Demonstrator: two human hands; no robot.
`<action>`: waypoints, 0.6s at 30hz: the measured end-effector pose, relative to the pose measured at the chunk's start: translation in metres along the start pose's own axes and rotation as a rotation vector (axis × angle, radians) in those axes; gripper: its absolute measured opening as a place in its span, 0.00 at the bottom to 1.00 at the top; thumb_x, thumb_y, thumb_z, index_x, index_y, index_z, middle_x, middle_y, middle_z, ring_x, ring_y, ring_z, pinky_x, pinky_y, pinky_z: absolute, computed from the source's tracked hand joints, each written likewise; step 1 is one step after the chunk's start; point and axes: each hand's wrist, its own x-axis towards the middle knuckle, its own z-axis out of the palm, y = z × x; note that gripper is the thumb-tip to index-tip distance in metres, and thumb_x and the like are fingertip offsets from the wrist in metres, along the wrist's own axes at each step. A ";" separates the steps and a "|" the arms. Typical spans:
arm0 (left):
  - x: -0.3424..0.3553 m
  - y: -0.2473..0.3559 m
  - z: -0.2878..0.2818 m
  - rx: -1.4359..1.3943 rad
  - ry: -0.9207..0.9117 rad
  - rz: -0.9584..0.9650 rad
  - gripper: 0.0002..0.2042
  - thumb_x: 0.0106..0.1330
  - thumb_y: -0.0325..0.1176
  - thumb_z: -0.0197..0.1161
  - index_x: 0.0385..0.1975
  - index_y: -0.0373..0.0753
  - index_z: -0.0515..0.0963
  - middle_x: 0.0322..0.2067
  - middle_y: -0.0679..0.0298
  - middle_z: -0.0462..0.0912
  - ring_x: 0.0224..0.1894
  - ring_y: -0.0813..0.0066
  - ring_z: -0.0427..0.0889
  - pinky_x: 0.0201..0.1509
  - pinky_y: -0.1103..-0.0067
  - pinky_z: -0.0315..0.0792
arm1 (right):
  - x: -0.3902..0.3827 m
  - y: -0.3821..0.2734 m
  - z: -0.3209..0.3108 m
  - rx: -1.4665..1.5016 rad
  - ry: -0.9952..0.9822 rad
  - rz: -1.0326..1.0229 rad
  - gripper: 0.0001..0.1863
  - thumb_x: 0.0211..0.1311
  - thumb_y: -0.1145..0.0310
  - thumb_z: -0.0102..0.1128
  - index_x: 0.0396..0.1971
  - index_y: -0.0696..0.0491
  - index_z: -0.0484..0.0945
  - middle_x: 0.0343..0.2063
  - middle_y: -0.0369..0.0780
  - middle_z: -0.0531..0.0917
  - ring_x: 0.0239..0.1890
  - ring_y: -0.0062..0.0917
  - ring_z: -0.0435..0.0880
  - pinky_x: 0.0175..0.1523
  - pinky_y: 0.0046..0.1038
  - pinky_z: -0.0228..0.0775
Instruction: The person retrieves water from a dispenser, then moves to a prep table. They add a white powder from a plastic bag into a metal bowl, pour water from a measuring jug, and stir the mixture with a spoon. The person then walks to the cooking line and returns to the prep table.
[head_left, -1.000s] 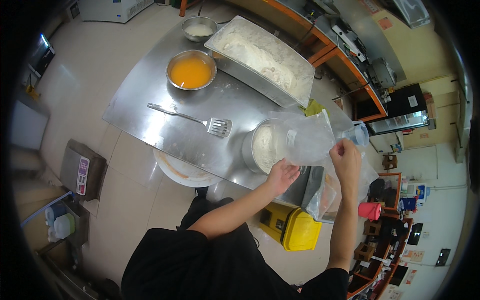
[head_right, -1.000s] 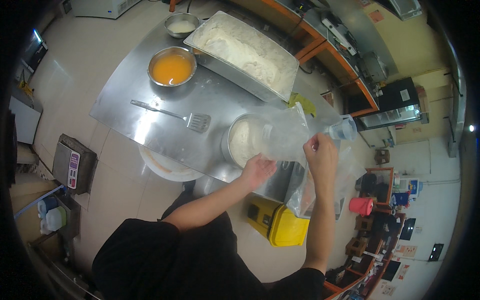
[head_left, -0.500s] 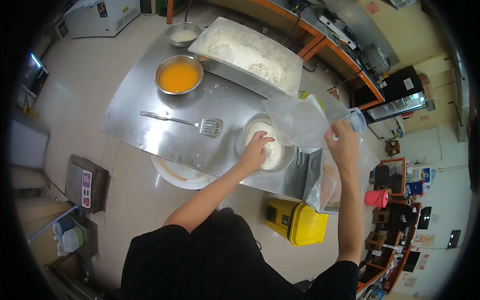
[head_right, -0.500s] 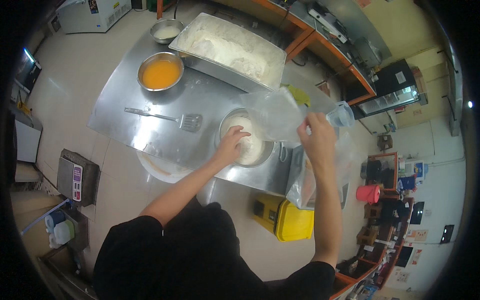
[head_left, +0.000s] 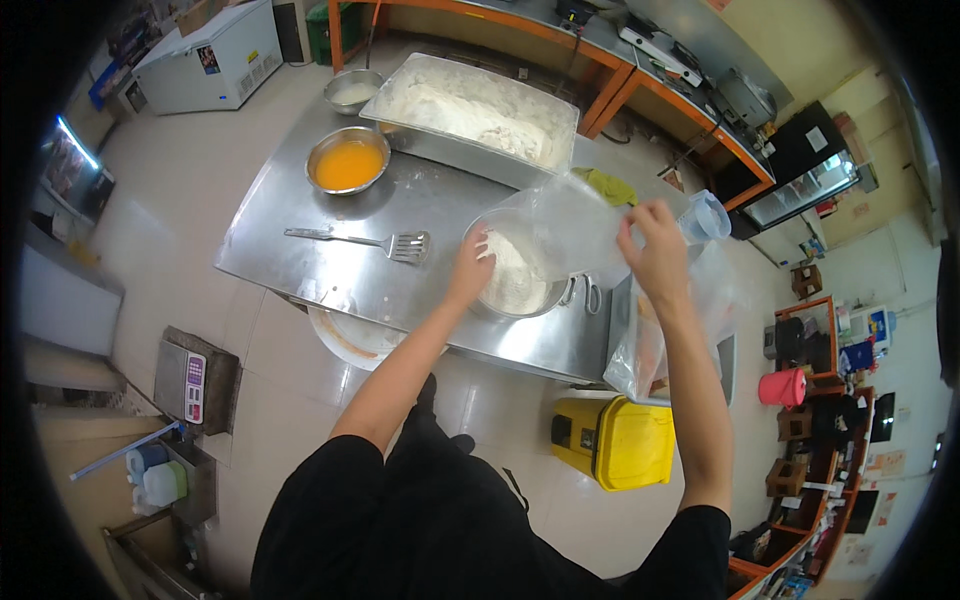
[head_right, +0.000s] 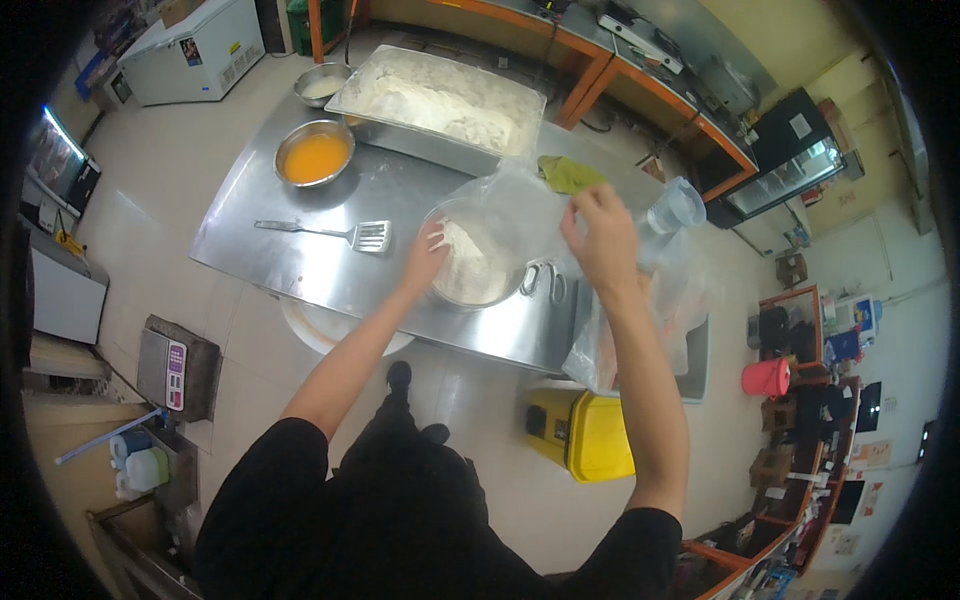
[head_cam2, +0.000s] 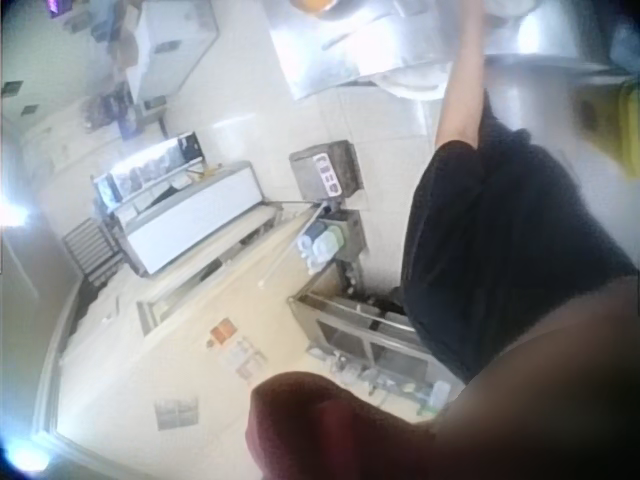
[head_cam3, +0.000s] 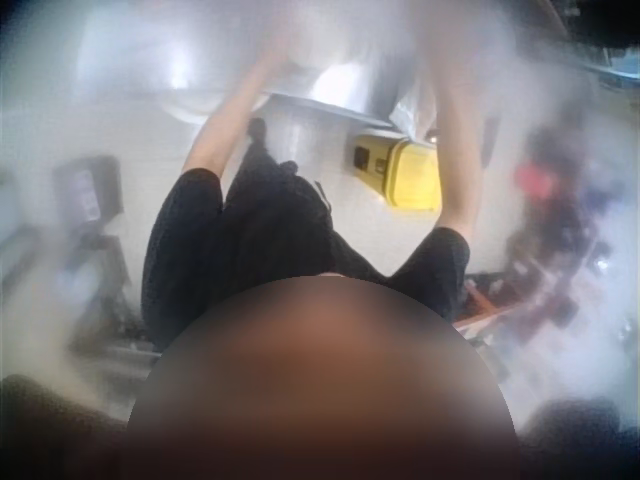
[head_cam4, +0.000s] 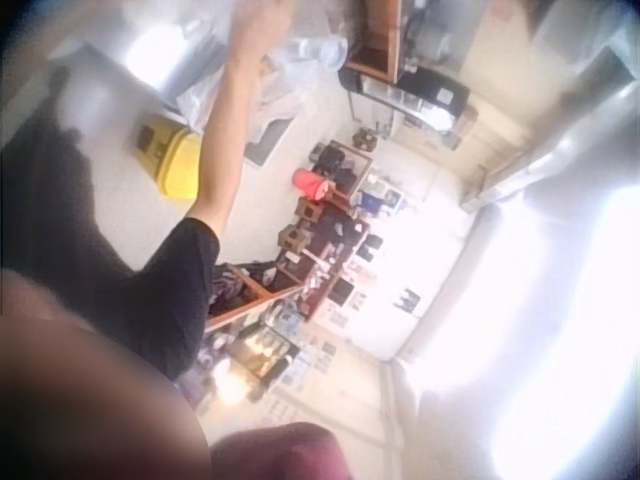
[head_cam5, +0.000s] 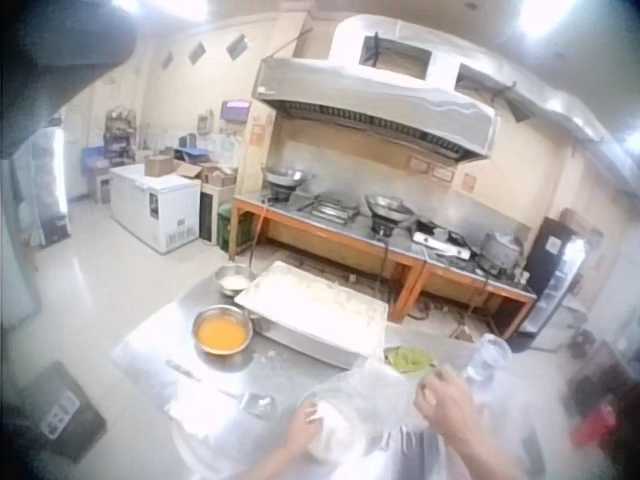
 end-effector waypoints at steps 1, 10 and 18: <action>0.006 0.001 0.000 -0.128 0.014 -0.137 0.34 0.60 0.22 0.63 0.68 0.41 0.60 0.59 0.56 0.70 0.55 0.63 0.77 0.55 0.73 0.76 | -0.004 0.003 0.001 0.023 0.030 0.018 0.05 0.52 0.75 0.64 0.29 0.56 0.77 0.36 0.42 0.79 0.38 0.39 0.80 0.42 0.36 0.71; 0.030 0.037 -0.033 0.061 0.020 -0.038 0.09 0.63 0.31 0.63 0.39 0.35 0.83 0.36 0.59 0.86 0.41 0.70 0.84 0.43 0.76 0.75 | -0.026 0.036 0.012 0.094 0.029 0.021 0.04 0.60 0.75 0.59 0.35 0.58 0.77 0.42 0.45 0.78 0.44 0.42 0.78 0.49 0.38 0.70; 0.036 0.053 -0.047 0.228 0.085 0.034 0.09 0.65 0.32 0.62 0.40 0.35 0.82 0.35 0.58 0.87 0.39 0.68 0.85 0.45 0.75 0.75 | -0.034 0.046 0.015 0.028 0.100 0.042 0.04 0.61 0.75 0.59 0.35 0.56 0.79 0.46 0.44 0.77 0.45 0.41 0.77 0.50 0.38 0.69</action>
